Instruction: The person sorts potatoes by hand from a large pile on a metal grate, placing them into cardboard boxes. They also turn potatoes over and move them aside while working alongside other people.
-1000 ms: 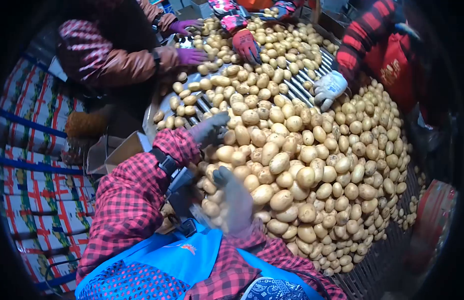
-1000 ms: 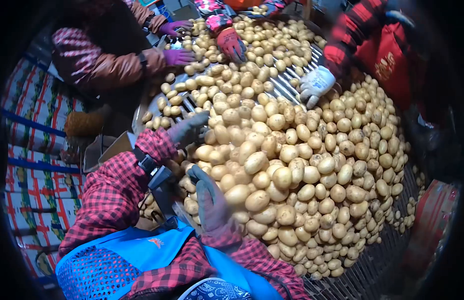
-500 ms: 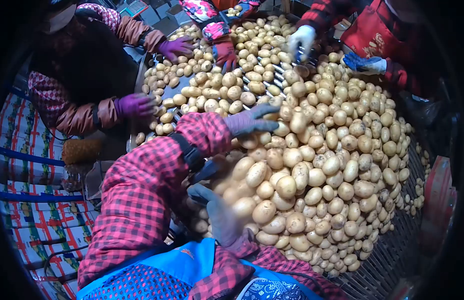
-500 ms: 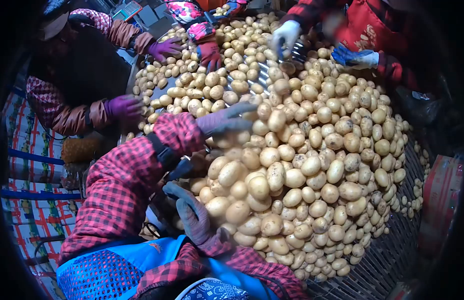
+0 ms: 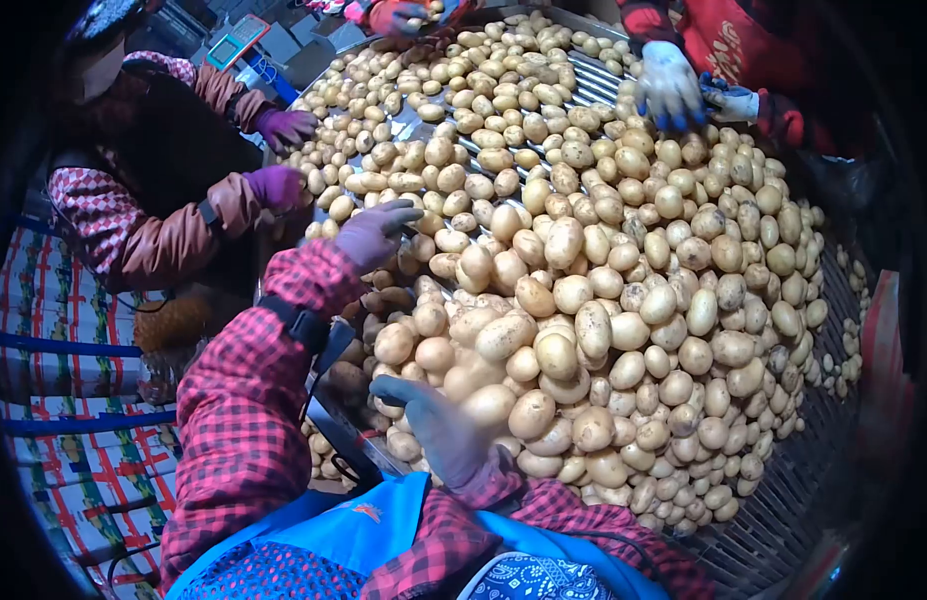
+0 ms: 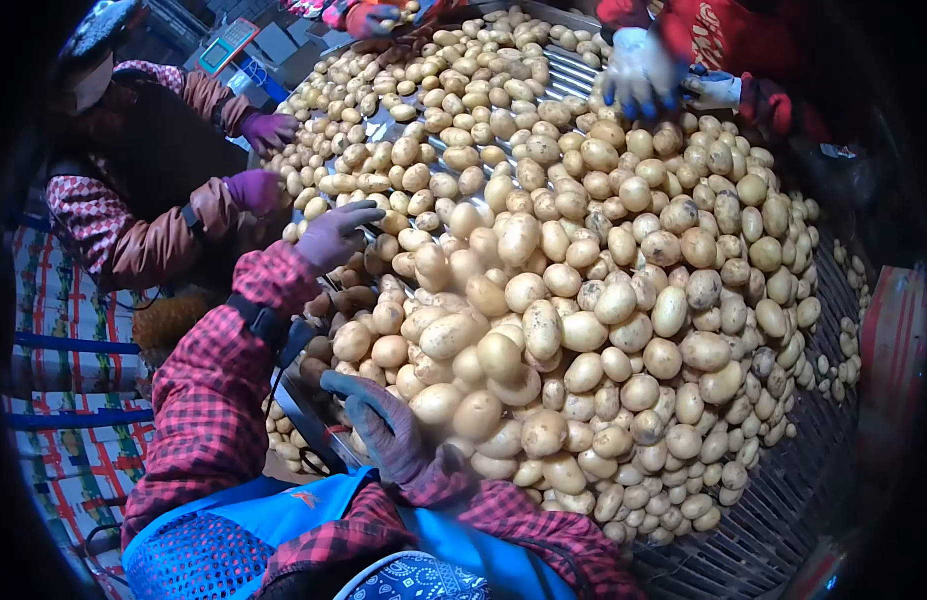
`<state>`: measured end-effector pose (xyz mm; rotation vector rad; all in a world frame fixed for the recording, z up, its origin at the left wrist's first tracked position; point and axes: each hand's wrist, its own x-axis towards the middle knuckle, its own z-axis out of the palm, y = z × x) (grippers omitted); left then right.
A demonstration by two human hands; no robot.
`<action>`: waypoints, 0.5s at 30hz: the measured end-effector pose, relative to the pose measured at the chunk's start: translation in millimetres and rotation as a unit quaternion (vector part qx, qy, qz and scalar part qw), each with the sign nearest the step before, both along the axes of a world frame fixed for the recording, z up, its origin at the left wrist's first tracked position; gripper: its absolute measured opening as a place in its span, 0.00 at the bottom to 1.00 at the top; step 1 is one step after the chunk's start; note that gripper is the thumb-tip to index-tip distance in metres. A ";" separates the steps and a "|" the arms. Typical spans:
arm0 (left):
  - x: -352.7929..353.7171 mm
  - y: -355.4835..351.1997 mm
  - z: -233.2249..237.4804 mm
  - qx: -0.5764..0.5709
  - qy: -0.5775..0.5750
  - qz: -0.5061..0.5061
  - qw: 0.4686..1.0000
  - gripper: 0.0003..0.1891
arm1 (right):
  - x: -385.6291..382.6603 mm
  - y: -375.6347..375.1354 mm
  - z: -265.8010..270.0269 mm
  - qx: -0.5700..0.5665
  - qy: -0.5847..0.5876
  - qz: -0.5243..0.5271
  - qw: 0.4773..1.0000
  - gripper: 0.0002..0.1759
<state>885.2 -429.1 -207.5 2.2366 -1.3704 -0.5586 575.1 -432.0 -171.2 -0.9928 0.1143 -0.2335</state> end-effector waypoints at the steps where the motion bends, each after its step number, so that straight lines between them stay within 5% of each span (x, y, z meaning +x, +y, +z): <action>1: 3.3 -5.7 -0.5 0.042 -0.194 -0.079 0.977 0.30 | 0.0 0.6 0.6 0.001 0.000 -0.002 1.000 0.22; 4: -5.8 -34.2 5.9 0.164 -0.268 -0.068 0.947 0.38 | -1.9 -1.3 6.1 0.012 0.005 -0.001 1.000 0.23; 6: 11.4 -36.0 -7.9 0.161 -0.238 -0.032 0.957 0.45 | -5.7 -5.1 14.6 0.160 0.109 0.079 0.978 0.24; 7: 12.8 -36.9 -14.7 0.184 -0.228 0.028 0.956 0.46 | 1.8 -0.9 2.8 0.055 0.001 0.028 0.998 0.26; 10: 13.9 -49.1 -9.9 0.245 -0.235 0.116 0.934 0.44 | 0.4 -0.4 -3.2 0.023 -0.028 0.019 0.999 0.27; 14: 1.2 -22.1 31.7 0.192 -0.103 0.092 0.972 0.35 | 1.6 0.4 -4.5 0.061 -0.023 0.050 0.997 0.31; 15: 9.8 -3.9 22.3 0.123 0.048 0.147 0.980 0.35 | 3.0 1.2 -9.2 0.077 -0.032 0.068 0.994 0.33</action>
